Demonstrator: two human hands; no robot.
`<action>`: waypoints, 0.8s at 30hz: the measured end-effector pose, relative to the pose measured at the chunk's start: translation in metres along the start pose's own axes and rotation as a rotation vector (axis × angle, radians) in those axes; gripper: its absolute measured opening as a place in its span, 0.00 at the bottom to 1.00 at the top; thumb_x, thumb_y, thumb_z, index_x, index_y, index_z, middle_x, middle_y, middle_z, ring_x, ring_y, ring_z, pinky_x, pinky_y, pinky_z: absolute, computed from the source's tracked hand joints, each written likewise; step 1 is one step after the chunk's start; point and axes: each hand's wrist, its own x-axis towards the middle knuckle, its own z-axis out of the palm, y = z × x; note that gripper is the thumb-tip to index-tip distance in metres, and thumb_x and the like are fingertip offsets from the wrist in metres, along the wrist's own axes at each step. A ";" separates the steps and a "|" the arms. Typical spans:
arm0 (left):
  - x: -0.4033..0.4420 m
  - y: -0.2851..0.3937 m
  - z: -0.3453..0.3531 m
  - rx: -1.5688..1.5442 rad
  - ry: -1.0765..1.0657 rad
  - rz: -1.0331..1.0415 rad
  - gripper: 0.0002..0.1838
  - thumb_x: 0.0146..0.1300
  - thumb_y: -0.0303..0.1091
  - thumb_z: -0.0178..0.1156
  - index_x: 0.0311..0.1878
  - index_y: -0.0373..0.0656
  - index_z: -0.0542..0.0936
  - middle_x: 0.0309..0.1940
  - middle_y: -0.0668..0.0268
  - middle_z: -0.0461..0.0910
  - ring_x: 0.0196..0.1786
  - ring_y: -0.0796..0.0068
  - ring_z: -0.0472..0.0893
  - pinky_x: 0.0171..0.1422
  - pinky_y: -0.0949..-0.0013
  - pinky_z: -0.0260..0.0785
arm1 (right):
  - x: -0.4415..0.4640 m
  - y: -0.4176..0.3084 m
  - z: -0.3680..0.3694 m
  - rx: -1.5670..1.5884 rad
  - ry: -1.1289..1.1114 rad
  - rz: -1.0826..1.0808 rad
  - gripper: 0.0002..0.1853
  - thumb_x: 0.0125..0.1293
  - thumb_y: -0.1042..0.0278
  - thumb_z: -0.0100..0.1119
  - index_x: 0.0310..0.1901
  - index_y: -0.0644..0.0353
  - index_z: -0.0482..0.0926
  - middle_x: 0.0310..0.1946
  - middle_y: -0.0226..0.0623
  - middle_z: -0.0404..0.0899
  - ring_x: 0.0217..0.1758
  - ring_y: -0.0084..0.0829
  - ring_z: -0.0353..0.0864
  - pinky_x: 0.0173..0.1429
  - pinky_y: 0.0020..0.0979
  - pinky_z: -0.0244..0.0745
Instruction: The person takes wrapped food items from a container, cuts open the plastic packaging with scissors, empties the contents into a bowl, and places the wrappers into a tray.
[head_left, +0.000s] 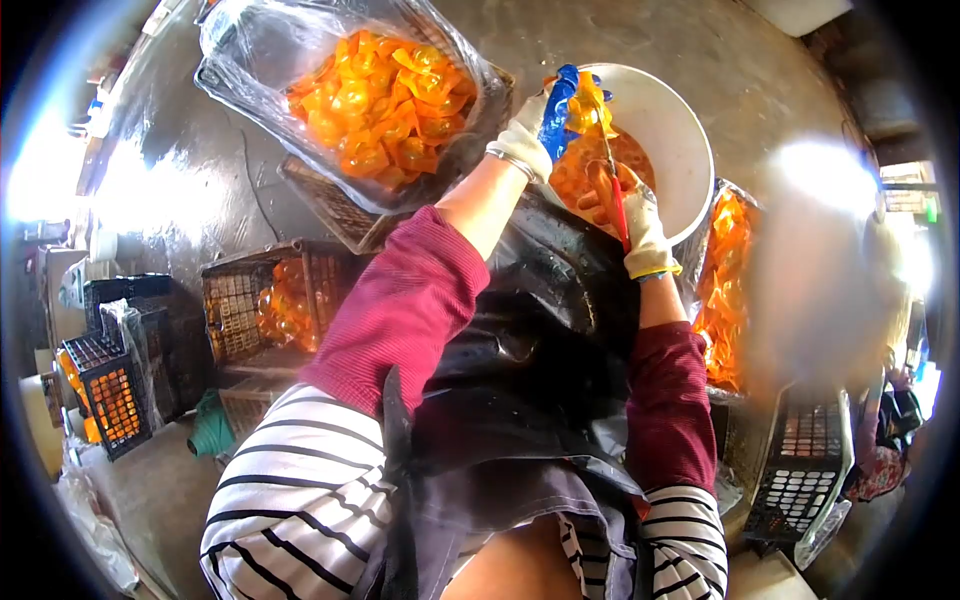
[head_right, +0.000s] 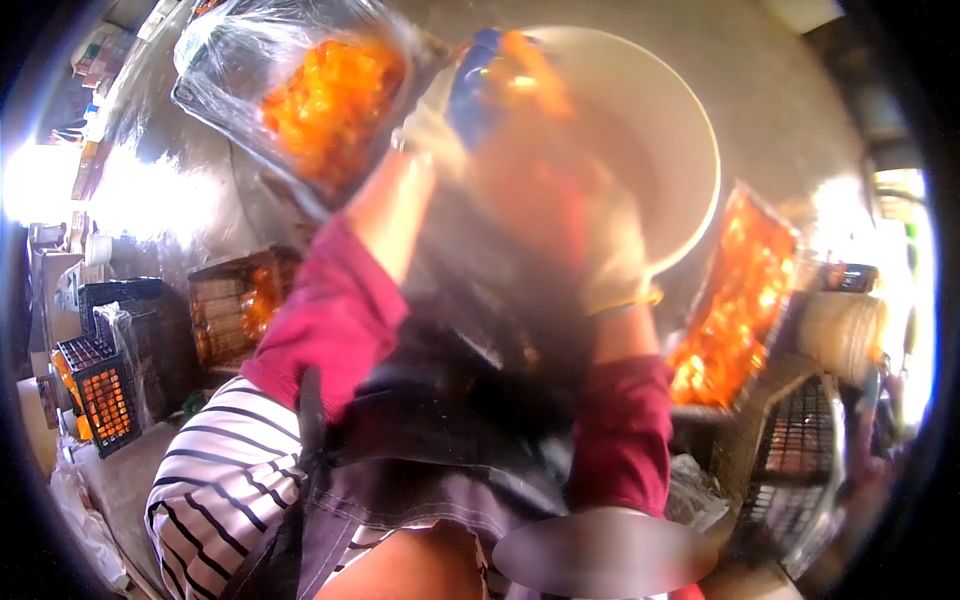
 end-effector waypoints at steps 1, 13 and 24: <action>0.000 0.000 0.001 -0.011 -0.024 0.011 0.21 0.46 0.47 0.43 0.41 0.43 0.65 0.35 0.64 0.68 0.37 0.73 0.68 0.39 0.75 0.61 | -0.002 -0.001 -0.002 0.027 0.001 0.012 0.09 0.49 0.68 0.47 0.32 0.61 0.67 0.25 0.30 0.69 0.25 0.20 0.67 0.28 0.19 0.63; 0.009 0.005 0.015 1.153 -0.060 0.105 0.16 0.50 0.36 0.44 0.38 0.34 0.65 0.33 0.58 0.69 0.36 0.71 0.70 0.40 0.78 0.61 | 0.009 0.029 -0.026 -0.336 0.224 -0.245 0.10 0.49 0.67 0.46 0.34 0.61 0.67 0.25 0.30 0.69 0.22 0.19 0.68 0.25 0.19 0.63; -0.003 0.022 0.034 1.396 0.070 0.020 0.15 0.46 0.36 0.46 0.36 0.36 0.67 0.33 0.57 0.69 0.37 0.68 0.69 0.42 0.75 0.59 | -0.013 -0.004 -0.019 -0.843 0.288 -0.266 0.12 0.48 0.66 0.46 0.34 0.61 0.67 0.25 0.43 0.70 0.28 0.35 0.69 0.32 0.28 0.62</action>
